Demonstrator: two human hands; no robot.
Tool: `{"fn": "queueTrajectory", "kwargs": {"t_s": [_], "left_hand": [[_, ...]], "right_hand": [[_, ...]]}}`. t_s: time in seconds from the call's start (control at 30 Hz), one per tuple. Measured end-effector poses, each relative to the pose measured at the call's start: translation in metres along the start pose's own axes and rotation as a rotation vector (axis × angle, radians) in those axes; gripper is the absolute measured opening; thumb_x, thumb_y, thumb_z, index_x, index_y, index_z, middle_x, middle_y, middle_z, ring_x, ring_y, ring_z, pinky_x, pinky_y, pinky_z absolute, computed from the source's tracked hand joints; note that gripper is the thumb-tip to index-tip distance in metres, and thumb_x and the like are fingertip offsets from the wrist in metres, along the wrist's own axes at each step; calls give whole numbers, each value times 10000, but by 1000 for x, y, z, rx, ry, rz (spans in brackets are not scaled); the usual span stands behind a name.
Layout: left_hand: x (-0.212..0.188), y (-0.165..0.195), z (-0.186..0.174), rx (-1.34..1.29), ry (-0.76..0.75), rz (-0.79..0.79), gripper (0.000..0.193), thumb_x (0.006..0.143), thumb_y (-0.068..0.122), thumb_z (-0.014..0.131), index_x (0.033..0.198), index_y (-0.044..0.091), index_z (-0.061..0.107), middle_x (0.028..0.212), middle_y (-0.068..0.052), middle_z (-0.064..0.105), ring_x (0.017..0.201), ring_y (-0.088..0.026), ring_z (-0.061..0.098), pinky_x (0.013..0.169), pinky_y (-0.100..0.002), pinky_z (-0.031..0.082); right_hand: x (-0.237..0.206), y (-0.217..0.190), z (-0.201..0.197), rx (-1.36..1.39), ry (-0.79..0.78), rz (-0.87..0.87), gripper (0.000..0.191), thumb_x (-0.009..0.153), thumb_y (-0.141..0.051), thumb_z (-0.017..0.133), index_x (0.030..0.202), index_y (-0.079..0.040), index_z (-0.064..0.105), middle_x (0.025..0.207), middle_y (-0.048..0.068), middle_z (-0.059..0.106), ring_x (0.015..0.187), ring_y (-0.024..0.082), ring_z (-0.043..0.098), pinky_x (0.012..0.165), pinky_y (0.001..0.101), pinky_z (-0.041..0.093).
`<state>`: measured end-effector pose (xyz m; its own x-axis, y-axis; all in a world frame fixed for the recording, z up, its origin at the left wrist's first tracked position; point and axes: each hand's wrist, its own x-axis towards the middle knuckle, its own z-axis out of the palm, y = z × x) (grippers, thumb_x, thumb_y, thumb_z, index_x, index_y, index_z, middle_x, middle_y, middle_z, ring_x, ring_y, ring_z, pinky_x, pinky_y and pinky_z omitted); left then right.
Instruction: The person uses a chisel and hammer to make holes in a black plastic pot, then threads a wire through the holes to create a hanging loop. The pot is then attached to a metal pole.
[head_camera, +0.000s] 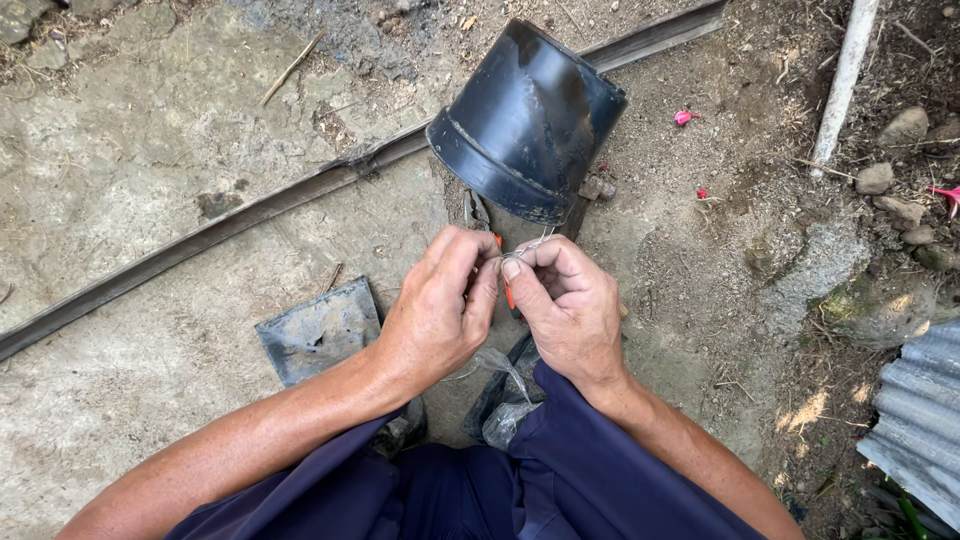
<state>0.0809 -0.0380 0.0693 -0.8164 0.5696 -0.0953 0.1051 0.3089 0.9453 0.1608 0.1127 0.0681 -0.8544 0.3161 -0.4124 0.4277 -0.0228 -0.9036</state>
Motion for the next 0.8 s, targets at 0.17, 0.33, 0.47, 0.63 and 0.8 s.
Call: {"fn": "queueTrajectory", "kwargs": {"t_s": [0.17, 0.33, 0.47, 0.63, 0.8], "left_hand": [[-1, -3, 0, 15, -25, -31, 149, 984, 27, 640, 1123, 6, 590, 1020, -189, 613, 860, -350, 692, 707, -421, 556], [-1, -5, -1, 17, 15, -7, 154, 991, 31, 639, 1125, 0, 568, 1041, -192, 616, 900, -364, 689, 743, -431, 557], [0, -3, -5, -4, 17, 1, 148, 1004, 50, 629, 1121, 0, 555, 1012, -180, 630, 856, -305, 695, 714, -404, 560], [6, -9, -14, -502, -245, -548, 142, 1044, 172, 535, 1090, 39, 526, 774, -76, 675, 553, -125, 622, 453, -291, 477], [2, -17, -12, -771, -235, -590, 154, 1054, 202, 494, 1066, 48, 505, 776, -48, 650, 531, -79, 582, 417, -247, 424]], "right_hand": [[0, 7, 2, 161, -22, 7, 77, 1025, -83, 678, 993, -13, 673, 856, -25, 639, 720, 13, 553, 618, 181, 468], [-3, 12, 4, 230, -106, -53, 53, 1030, -51, 667, 1022, 1, 664, 1009, 5, 644, 842, 26, 557, 725, 190, 473], [-4, 13, 2, 236, -145, -92, 68, 1049, -68, 652, 1040, -1, 649, 1056, 17, 650, 881, 34, 567, 759, 195, 482], [-2, 18, -4, 226, -117, 78, 126, 1039, -144, 622, 1064, -25, 656, 939, 19, 709, 784, 56, 652, 645, 201, 505], [0, 28, -2, 262, -136, 69, 144, 1066, -171, 627, 1095, -30, 638, 938, 10, 717, 805, 55, 652, 664, 197, 501]]}}
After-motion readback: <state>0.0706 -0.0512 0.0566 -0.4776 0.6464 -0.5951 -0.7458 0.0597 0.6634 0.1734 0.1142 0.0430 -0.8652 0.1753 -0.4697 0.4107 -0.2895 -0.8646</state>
